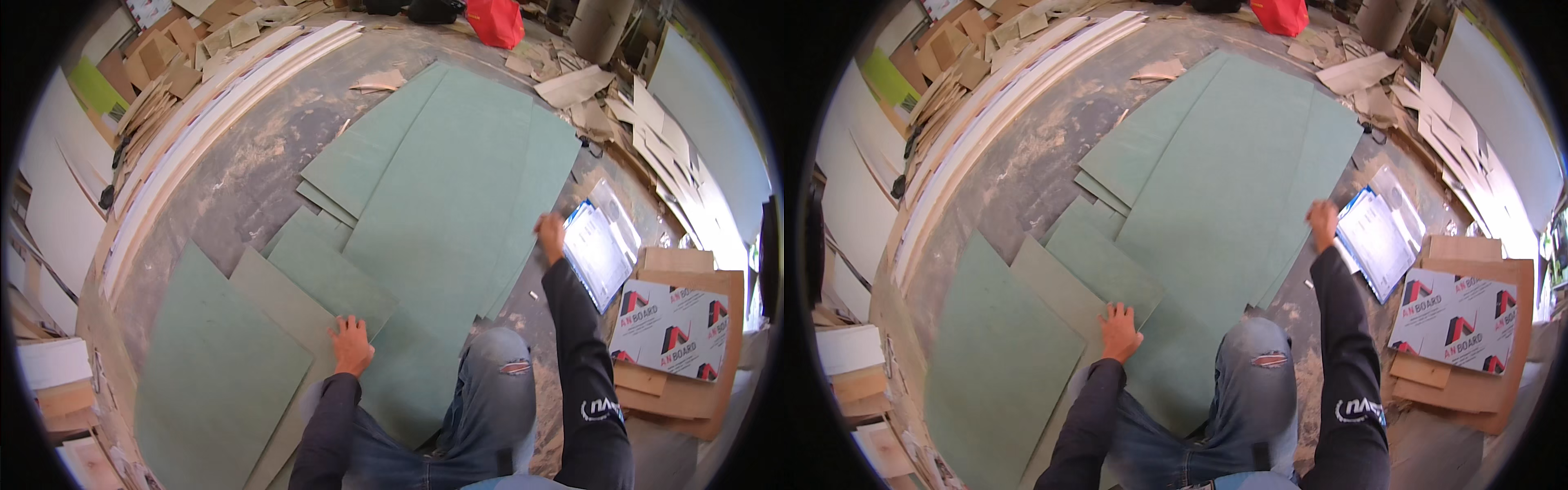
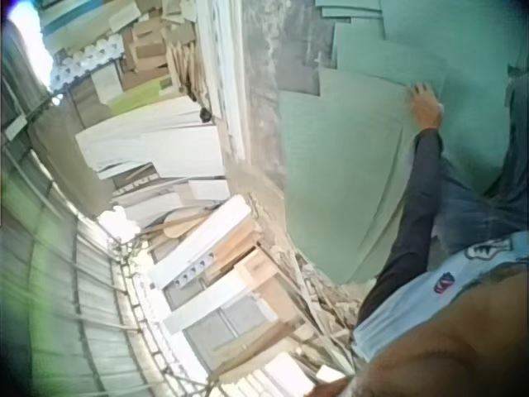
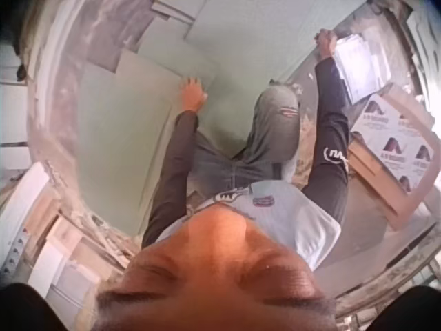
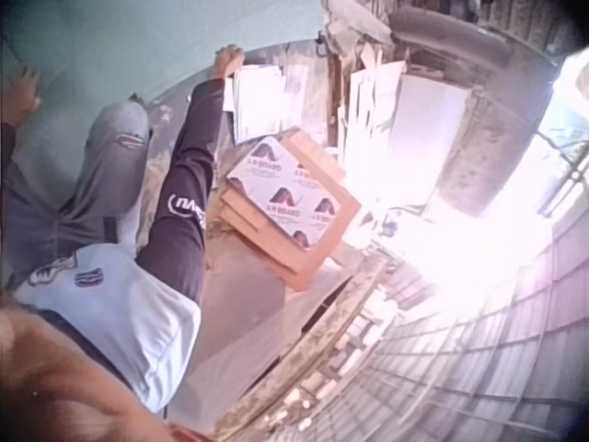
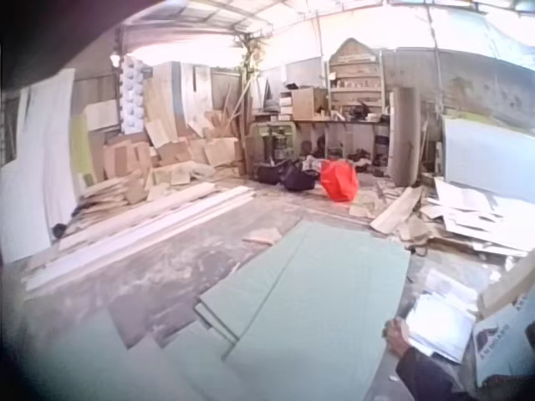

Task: The person uses a tape measure to mark wood panels, hammers nails into a guide board, and sorts through several green wood panels on the workshop floor.

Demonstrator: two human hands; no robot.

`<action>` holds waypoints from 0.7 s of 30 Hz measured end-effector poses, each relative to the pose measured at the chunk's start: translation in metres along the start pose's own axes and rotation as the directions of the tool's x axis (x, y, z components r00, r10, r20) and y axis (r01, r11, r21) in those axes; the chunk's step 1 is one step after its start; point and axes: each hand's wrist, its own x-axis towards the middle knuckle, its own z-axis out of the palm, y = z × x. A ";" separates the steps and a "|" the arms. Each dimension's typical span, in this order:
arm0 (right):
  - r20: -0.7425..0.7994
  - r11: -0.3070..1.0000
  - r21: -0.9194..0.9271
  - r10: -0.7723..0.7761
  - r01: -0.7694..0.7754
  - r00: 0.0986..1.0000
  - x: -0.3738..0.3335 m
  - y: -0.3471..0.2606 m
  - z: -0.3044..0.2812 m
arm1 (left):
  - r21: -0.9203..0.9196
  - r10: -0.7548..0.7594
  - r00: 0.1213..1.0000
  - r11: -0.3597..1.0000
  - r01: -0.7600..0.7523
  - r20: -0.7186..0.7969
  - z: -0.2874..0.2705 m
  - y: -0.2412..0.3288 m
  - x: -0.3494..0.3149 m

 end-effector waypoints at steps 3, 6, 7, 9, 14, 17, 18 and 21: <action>0.246 0.950 -0.278 0.214 -0.143 0.945 -0.089 0.113 -0.031 | -0.018 0.130 0.991 0.991 -0.130 -0.018 -0.001 0.044 0.027; 0.317 0.753 -0.509 0.614 -0.417 0.722 -0.225 0.000 0.055 | 0.044 0.027 1.000 0.999 -0.026 -0.008 0.006 0.017 0.013; 0.310 0.758 -0.550 0.575 -0.350 0.757 -0.253 -0.036 0.067 | 0.059 0.016 1.000 0.998 -0.015 -0.016 0.008 0.013 0.011; 0.267 0.768 -0.537 0.547 -0.350 0.793 -0.274 -0.075 0.072 | 0.024 0.035 0.999 0.999 -0.035 -0.014 0.005 0.011 0.010; 0.131 0.728 -0.232 0.681 -0.646 0.720 -0.273 -0.055 0.078 | -0.020 0.076 0.997 0.997 -0.077 -0.021 -0.006 0.019 0.015; 0.109 0.795 -0.213 0.597 -0.568 0.795 -0.254 -0.074 0.056 | -0.021 0.056 0.996 0.998 -0.057 -0.064 0.001 0.011 0.006; -0.007 0.860 -0.201 0.478 -0.470 0.878 -0.241 -0.060 0.051 | -0.029 0.055 0.997 0.998 -0.056 -0.060 0.002 0.010 0.008; -0.319 0.890 -0.240 0.305 -0.388 0.897 -0.163 0.022 -0.002 | -0.043 0.091 0.995 0.995 -0.093 -0.046 -0.008 0.021 0.015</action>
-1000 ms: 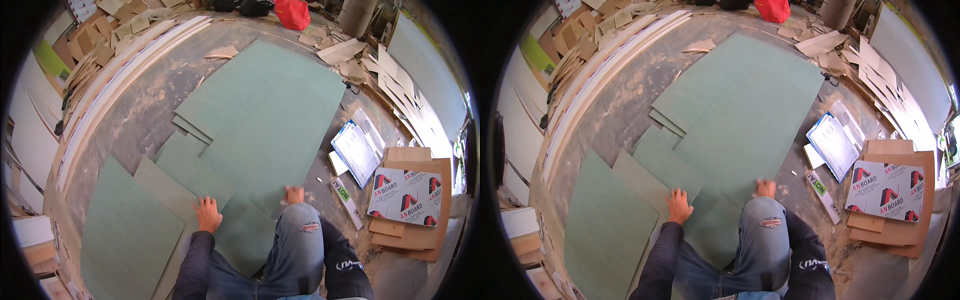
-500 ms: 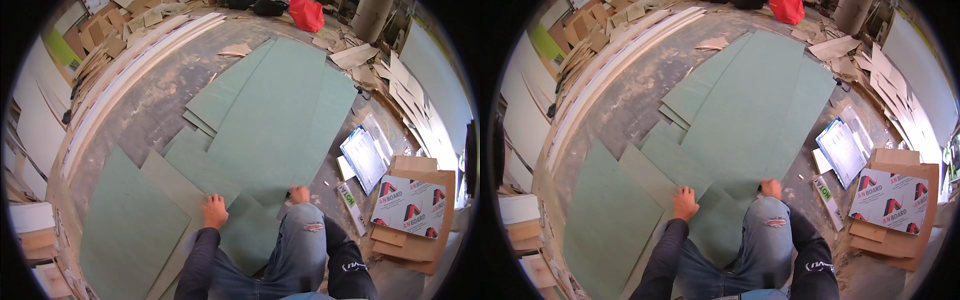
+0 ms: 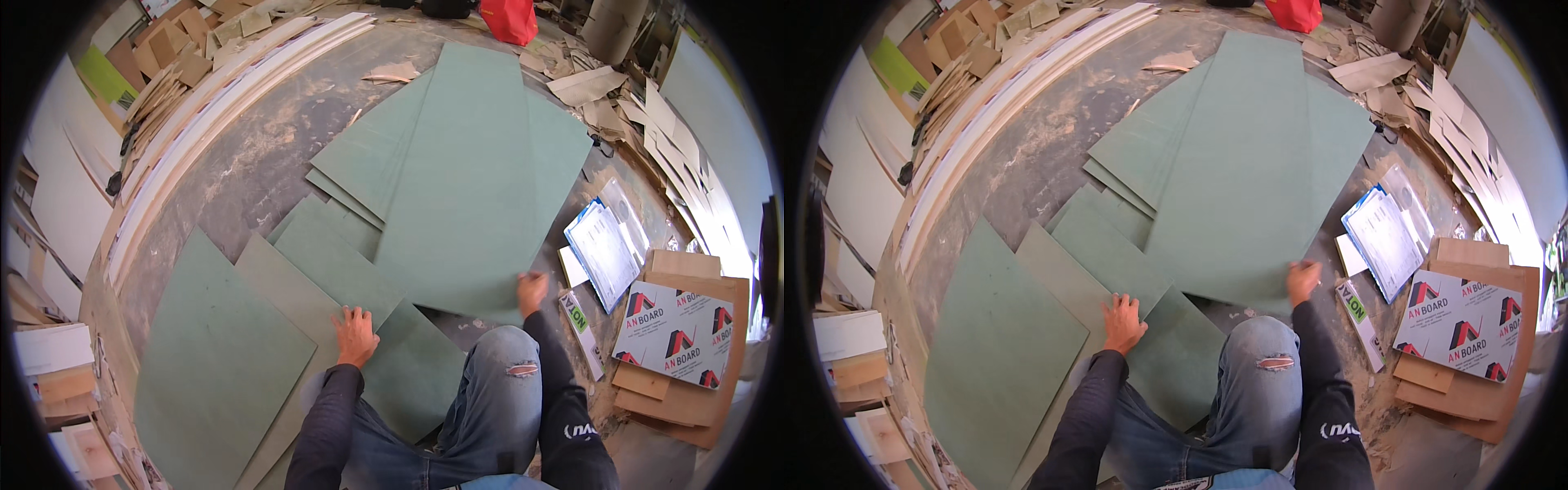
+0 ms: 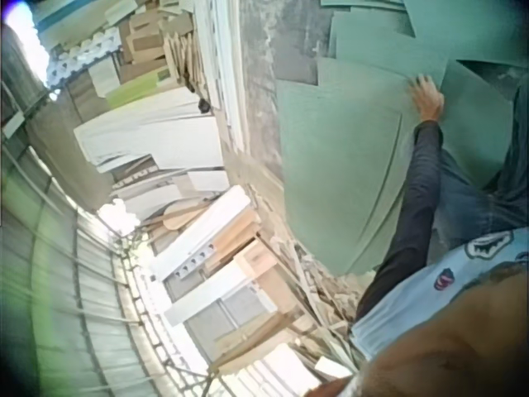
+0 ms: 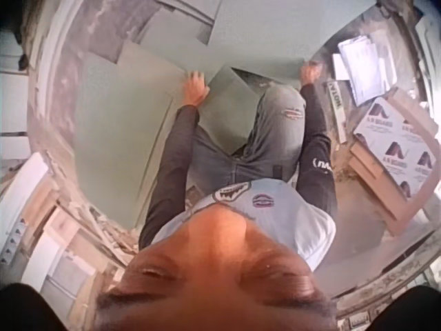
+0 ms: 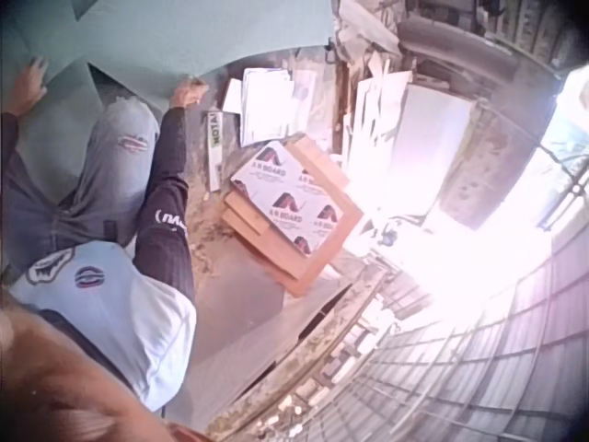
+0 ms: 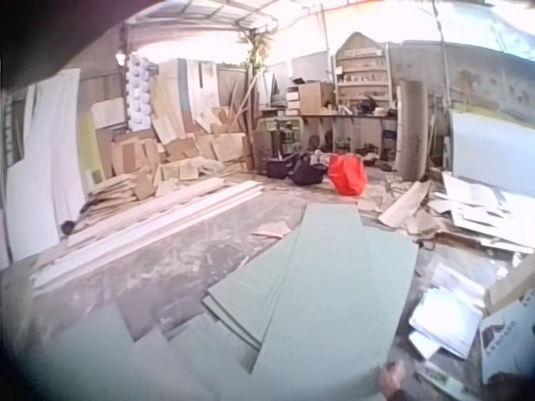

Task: The person uses a tape measure to mark wood panels, hammers nails into a guide board, and sorts through several green wood panels on the workshop floor.

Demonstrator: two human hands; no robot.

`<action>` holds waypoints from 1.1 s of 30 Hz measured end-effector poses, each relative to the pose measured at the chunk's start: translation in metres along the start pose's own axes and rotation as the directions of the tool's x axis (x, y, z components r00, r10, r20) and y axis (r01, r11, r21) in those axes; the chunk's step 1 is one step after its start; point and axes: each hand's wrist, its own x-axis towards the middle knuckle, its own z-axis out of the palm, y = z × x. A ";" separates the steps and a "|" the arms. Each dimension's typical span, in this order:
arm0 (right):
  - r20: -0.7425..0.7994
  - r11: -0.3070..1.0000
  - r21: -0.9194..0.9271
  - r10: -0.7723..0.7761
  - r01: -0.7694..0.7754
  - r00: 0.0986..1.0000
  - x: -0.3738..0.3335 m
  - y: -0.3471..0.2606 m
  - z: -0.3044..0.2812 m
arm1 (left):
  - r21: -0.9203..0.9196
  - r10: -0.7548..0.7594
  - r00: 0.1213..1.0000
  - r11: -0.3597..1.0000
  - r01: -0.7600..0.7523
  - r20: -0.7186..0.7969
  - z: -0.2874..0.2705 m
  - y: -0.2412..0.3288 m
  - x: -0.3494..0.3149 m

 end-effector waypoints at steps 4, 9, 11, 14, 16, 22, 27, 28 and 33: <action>-0.094 0.953 -0.298 0.022 -0.049 0.995 0.076 -0.001 -0.040 | -0.034 0.029 0.999 0.999 -0.031 -0.041 0.008 -0.009 -0.007; -0.026 0.796 -0.349 -0.536 0.494 0.844 0.009 -0.050 -0.040 | -0.038 0.085 0.995 0.995 -0.087 -0.046 0.004 -0.014 -0.009; 0.660 0.914 0.350 -0.395 0.204 0.639 -0.044 -0.051 -0.009 | -0.041 0.116 0.990 0.992 -0.120 -0.077 0.008 -0.010 -0.005; 0.978 0.878 0.182 -0.210 -0.443 -0.013 -0.161 -0.131 0.005 | -0.034 0.135 0.982 0.989 -0.141 -0.130 0.018 -0.019 -0.012; 0.972 0.866 0.138 -0.211 -0.481 -0.101 -0.196 -0.160 0.015 | -0.032 0.165 0.976 0.985 -0.171 -0.143 0.013 -0.014 -0.013; 0.961 0.825 0.268 -0.191 -0.498 0.200 -0.221 -0.182 0.042 | -0.116 0.201 0.961 0.967 -0.225 -0.191 0.006 -0.020 -0.024; 0.839 0.833 0.344 -0.065 -0.434 0.540 -0.178 -0.175 0.065 | -0.223 0.222 0.963 0.942 -0.252 -0.153 -0.007 -0.035 -0.048; 0.763 0.803 0.409 -0.042 -0.433 0.645 -0.159 -0.191 0.069 | -0.230 0.222 0.963 0.939 -0.254 -0.155 -0.008 -0.040 -0.055; -0.018 0.946 0.179 -0.272 0.271 0.962 0.092 -0.213 0.118 | -0.214 0.264 0.963 0.939 -0.271 -0.058 -0.009 -0.037 -0.063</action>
